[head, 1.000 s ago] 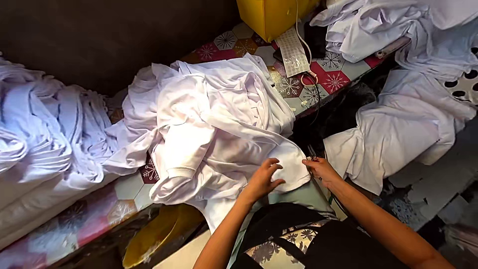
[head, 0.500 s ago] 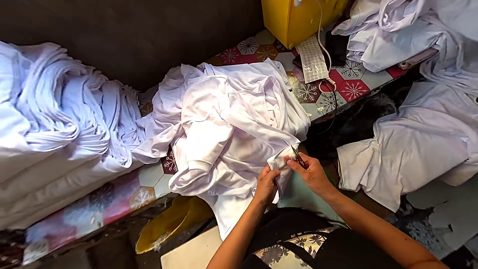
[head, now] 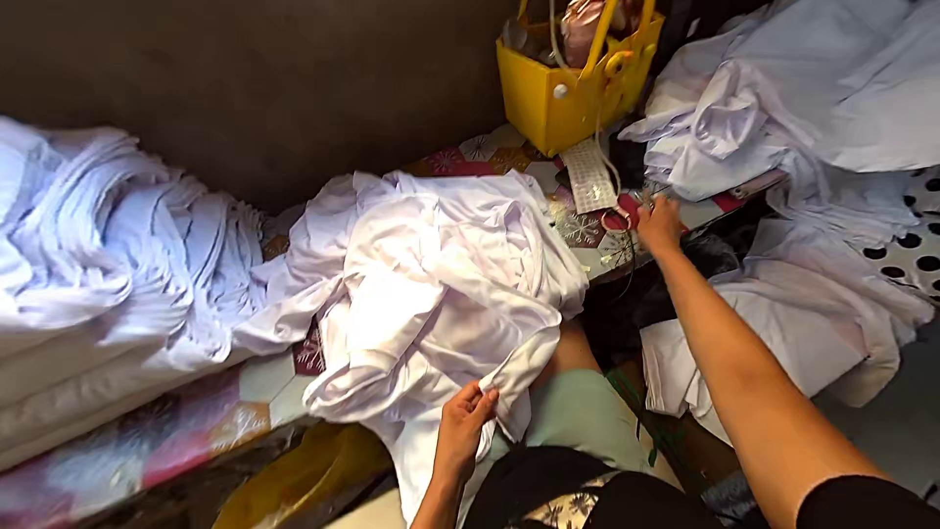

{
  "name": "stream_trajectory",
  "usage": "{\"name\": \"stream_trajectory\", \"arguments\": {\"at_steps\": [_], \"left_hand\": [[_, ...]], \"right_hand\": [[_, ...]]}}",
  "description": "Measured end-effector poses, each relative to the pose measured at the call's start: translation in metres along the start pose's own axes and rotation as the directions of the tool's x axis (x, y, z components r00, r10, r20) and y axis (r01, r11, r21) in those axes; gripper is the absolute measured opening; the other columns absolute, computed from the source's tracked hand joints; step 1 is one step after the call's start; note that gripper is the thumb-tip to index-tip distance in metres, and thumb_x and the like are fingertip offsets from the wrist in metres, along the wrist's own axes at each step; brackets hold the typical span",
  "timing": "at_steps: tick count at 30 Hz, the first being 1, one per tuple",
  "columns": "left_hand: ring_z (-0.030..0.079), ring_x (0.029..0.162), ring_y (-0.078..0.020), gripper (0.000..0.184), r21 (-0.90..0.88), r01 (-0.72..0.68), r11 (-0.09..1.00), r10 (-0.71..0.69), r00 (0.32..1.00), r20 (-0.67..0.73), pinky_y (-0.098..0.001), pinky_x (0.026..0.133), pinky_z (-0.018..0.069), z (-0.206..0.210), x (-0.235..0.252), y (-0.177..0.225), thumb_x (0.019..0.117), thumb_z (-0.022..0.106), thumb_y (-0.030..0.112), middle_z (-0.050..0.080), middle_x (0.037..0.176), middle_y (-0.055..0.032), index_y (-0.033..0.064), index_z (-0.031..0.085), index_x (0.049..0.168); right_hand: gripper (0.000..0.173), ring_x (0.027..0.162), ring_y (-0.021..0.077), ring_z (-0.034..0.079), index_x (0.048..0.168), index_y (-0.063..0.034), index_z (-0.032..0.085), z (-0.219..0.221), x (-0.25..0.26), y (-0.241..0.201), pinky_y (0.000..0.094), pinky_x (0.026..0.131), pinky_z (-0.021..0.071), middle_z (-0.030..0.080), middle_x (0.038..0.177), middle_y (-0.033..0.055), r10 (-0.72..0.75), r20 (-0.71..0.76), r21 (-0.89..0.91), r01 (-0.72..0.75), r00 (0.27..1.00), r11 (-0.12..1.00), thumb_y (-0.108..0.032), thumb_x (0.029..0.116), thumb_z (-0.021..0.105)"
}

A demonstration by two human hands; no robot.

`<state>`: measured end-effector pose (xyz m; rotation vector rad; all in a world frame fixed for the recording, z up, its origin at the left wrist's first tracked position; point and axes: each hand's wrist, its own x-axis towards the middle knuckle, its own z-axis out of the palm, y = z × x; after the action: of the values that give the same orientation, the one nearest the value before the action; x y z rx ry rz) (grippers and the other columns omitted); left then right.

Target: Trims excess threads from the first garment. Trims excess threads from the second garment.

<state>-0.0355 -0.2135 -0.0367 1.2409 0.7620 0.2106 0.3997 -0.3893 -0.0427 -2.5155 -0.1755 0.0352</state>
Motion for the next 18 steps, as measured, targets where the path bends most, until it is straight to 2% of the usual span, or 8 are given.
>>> {"name": "stream_trajectory", "arguments": {"at_steps": [2,3,5,7,9,12,16,18], "left_hand": [[0.072,0.075,-0.0091,0.012,-0.06,0.037,0.997,-0.038,0.999,-0.004,-0.0286,0.075,0.0624,0.004,-0.003,0.006,0.1001,0.054,-0.001,0.074,0.081,-0.0002,0.0003,0.065,0.105],[0.072,0.074,-0.0097,0.011,-0.093,0.046,0.995,-0.047,0.999,-0.009,-0.0285,0.074,0.0623,0.006,-0.002,0.009,0.1004,0.054,-0.001,0.073,0.08,-0.0009,-0.0003,0.065,0.105],[0.072,0.071,-0.0101,0.009,-0.155,0.059,0.986,-0.064,0.998,-0.028,-0.0275,0.071,0.0622,0.012,-0.001,0.012,0.0997,0.056,-0.003,0.073,0.077,-0.0017,-0.0003,0.064,0.102],[0.072,0.068,-0.0105,0.008,-0.191,0.057,0.98,-0.066,0.997,-0.04,-0.0277,0.069,0.0623,0.016,0.001,0.014,0.0969,0.059,-0.006,0.073,0.075,-0.002,0.0018,0.062,0.096],[0.072,0.068,-0.0115,0.013,-0.203,0.055,0.978,-0.063,0.998,-0.032,-0.029,0.069,0.063,0.019,0.002,0.015,0.0937,0.062,-0.008,0.072,0.075,-0.0019,0.0035,0.061,0.089],[0.071,0.067,-0.01,0.015,-0.185,0.046,0.982,-0.05,0.999,-0.021,-0.0283,0.07,0.0627,0.023,0.0,0.015,0.092,0.064,-0.008,0.071,0.073,-0.0006,0.003,0.066,0.083],[0.074,0.074,-0.0123,0.014,-0.178,0.003,0.984,0.0,1.0,0.017,-0.0311,0.077,0.0639,0.019,-0.005,0.009,0.0964,0.06,-0.006,0.075,0.081,-0.0041,-0.0015,0.072,0.092],[0.075,0.077,-0.0125,0.014,-0.136,-0.044,0.99,0.052,0.997,0.05,-0.0313,0.08,0.0638,0.016,-0.008,0.007,0.097,0.059,-0.005,0.076,0.084,-0.0047,-0.003,0.073,0.096]], "right_hand": [[0.049,0.134,0.0593,0.041,0.139,0.0111,0.054,-0.001,-0.018,-0.02,0.0742,0.107,0.0301,0.044,0.144,0.0409,-0.152,-0.023,0.003,0.152,0.988,0.988,-0.023,0.1039,0.056],[0.044,0.129,0.0563,0.047,0.134,0.01,0.058,-0.004,-0.041,-0.036,0.0719,0.105,0.0347,0.05,0.137,0.0383,-0.24,-0.001,0.044,0.24,0.971,0.97,-0.023,0.104,0.057],[0.03,0.1,0.0394,0.065,0.118,0.004,0.065,-0.007,-0.114,-0.067,0.0582,0.087,0.0541,0.065,0.112,0.0263,-0.403,0.184,0.226,0.361,0.896,0.905,-0.022,0.105,0.058],[0.024,0.081,0.0211,0.068,0.108,0.0012,0.07,0.007,-0.185,-0.082,0.0411,0.076,0.0579,0.071,0.095,0.0141,-0.522,0.429,0.48,0.304,0.737,0.823,-0.02,0.0989,0.066],[0.038,0.083,0.0174,0.068,0.114,0.0021,0.072,0.019,-0.24,-0.084,0.0339,0.076,0.0577,0.072,0.101,0.0136,-0.593,0.564,0.567,0.253,0.575,0.784,-0.028,0.0908,0.076],[0.039,0.082,0.0172,0.069,0.103,0.0064,0.073,0.029,-0.286,-0.08,0.0286,0.076,0.0578,0.071,0.098,0.0171,-0.635,0.471,0.603,0.302,0.613,0.739,-0.026,0.0845,0.081],[0.021,0.075,0.0164,0.069,0.091,0.0056,0.073,0.032,-0.303,-0.076,0.0276,0.071,0.0569,0.071,0.086,0.0155,-0.661,0.346,0.591,0.392,0.666,0.705,-0.015,0.0898,0.069],[0.021,0.077,0.0148,0.071,0.096,0.0058,0.072,0.031,-0.305,-0.076,0.0269,0.073,0.0575,0.073,0.087,0.0149,-0.656,0.36,0.603,0.371,0.664,0.706,-0.013,0.0907,0.066]]}}
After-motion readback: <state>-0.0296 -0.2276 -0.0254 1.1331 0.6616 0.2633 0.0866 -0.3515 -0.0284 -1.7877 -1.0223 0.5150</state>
